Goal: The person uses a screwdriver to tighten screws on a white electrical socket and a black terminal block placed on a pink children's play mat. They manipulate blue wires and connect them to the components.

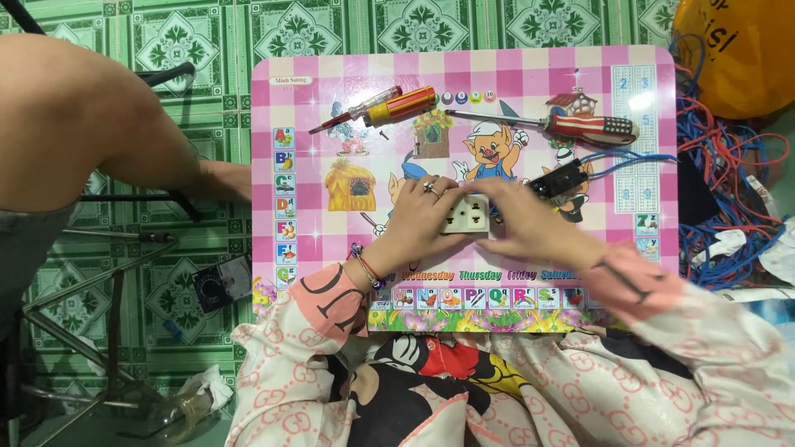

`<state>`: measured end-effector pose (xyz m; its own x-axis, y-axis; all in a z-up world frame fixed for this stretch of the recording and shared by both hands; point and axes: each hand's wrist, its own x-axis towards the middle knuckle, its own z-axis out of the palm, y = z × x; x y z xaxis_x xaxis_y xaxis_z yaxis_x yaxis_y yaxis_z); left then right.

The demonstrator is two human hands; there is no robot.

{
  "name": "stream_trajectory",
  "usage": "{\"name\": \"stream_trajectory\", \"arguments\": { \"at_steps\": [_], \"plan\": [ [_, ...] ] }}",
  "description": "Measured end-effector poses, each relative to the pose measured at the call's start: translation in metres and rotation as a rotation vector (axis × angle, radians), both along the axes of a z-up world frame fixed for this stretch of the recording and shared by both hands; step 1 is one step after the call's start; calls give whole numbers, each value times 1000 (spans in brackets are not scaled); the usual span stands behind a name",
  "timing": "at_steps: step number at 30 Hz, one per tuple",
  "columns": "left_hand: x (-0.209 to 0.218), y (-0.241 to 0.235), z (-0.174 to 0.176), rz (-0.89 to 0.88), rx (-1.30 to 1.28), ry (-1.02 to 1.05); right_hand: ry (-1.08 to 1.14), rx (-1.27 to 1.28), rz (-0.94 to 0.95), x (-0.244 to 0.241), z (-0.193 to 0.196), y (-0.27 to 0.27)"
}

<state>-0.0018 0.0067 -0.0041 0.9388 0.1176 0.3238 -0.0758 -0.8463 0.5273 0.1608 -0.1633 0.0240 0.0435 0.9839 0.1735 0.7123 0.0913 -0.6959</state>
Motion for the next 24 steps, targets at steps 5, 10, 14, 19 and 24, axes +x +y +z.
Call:
{"name": "stream_trajectory", "arguments": {
  "at_steps": [5,10,14,19,24],
  "plan": [
    [0,4,-2,-13,-26,16,38,5,-147,-4,-42,-12],
    [-3,4,3,-54,-72,64,49,89,-147,0,-63,-20],
    [-3,4,1,-48,-82,41,36,128,-166,-3,-65,-19],
    [-2,6,7,-54,-185,32,35,121,-191,-4,-59,-19],
    [-3,6,11,-62,-211,26,53,117,-205,-5,-59,-19]
  ]
}}
